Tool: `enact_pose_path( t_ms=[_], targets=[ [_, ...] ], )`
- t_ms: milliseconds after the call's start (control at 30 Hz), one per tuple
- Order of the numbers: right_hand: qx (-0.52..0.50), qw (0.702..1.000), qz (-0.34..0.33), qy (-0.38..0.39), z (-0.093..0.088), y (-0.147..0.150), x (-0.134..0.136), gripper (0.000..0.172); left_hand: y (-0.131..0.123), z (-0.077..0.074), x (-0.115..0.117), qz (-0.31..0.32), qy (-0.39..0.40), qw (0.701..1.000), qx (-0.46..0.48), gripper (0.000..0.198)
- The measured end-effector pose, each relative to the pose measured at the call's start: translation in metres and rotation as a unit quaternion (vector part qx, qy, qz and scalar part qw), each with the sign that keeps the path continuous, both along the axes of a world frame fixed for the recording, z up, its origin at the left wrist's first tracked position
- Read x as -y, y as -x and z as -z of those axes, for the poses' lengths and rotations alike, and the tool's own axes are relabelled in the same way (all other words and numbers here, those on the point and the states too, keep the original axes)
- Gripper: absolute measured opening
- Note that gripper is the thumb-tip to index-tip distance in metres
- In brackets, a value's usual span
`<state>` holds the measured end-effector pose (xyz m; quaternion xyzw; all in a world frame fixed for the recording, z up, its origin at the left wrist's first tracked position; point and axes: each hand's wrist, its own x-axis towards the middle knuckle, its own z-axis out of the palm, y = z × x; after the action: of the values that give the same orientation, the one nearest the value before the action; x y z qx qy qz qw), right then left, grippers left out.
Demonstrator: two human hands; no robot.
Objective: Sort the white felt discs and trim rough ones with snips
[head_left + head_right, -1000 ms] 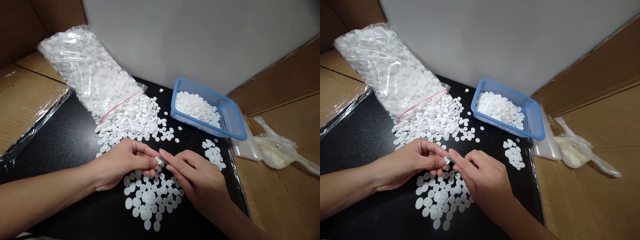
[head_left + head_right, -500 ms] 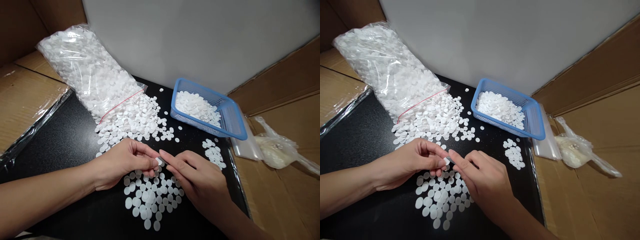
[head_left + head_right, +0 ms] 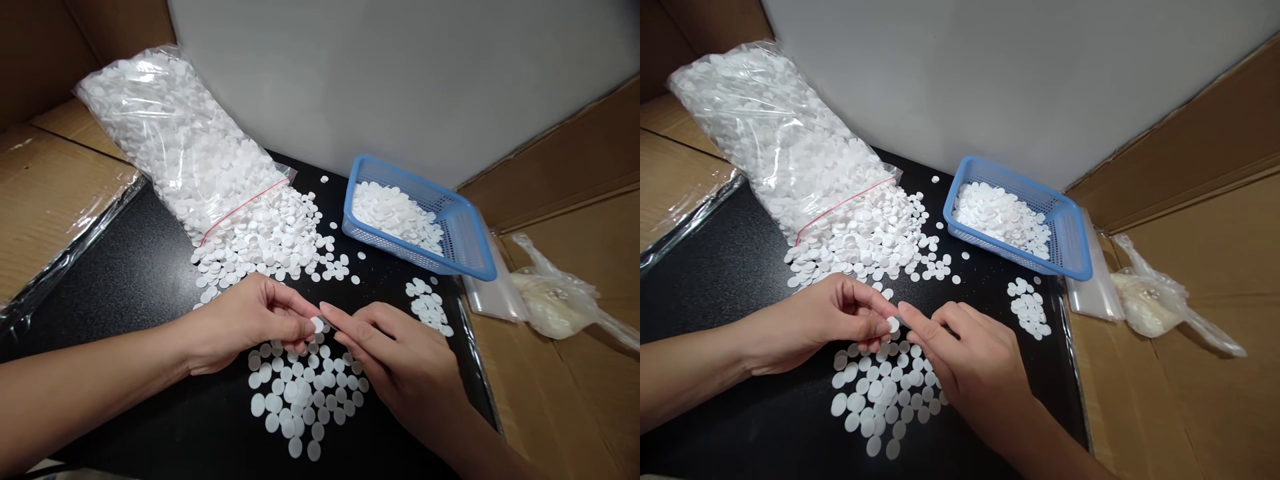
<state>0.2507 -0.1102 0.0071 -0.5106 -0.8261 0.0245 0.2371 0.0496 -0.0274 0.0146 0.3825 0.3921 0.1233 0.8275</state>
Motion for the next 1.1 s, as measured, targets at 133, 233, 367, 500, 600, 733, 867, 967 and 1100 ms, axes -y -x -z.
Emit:
enact_pose_path(
  t_ms=[133, 233, 367, 500, 600, 733, 867, 967, 1100],
  targets=[
    [-0.029, 0.999, 0.006, 0.012, 0.0008, 0.0001, 0.0004, 0.032, 0.0021, 0.0004, 0.0006, 0.005, -0.014, 1.000, -0.001, 0.017],
    [-0.015, 1.000, 0.005, 0.014, 0.0011, -0.0002, 0.0013, 0.033, 0.0020, 0.0005, 0.0004, 0.005, -0.016, 1.000, -0.005, 0.017],
    [-0.006, 1.000, -0.003, 0.002, 0.0018, -0.0006, 0.0021, 0.033, 0.0010, 0.0011, -0.0005, 0.010, -0.014, 1.000, 0.001, 0.017],
    [-0.006, 1.000, -0.003, -0.001, 0.0022, 0.0000, 0.0014, 0.032, 0.0009, 0.0023, -0.0001, 0.010, -0.012, 1.000, 0.007, 0.017],
    [-0.009, 1.000, -0.008, -0.001, 0.0027, 0.0004, 0.0009, 0.032, 0.0010, 0.0026, 0.0006, 0.010, -0.012, 1.000, 0.008, 0.018],
    [-0.013, 1.000, -0.010, 0.004, 0.0036, 0.0004, 0.0016, 0.032, 0.0011, 0.0025, 0.0004, 0.009, -0.011, 1.000, 0.012, 0.018],
    [-0.012, 1.000, -0.012, 0.005, 0.0034, 0.0002, 0.0019, 0.032, 0.0014, 0.0030, 0.0007, 0.011, -0.013, 1.000, 0.009, 0.017],
    [-0.006, 1.000, -0.011, 0.004, 0.0022, -0.0002, 0.0010, 0.032, 0.0012, 0.0036, 0.0014, 0.014, -0.018, 1.000, 0.007, 0.016],
    [-0.005, 1.000, -0.011, 0.001, 0.0017, 0.0005, 0.0009, 0.031, 0.0001, 0.0041, 0.0004, 0.014, -0.022, 1.000, 0.006, 0.012]
  ],
)
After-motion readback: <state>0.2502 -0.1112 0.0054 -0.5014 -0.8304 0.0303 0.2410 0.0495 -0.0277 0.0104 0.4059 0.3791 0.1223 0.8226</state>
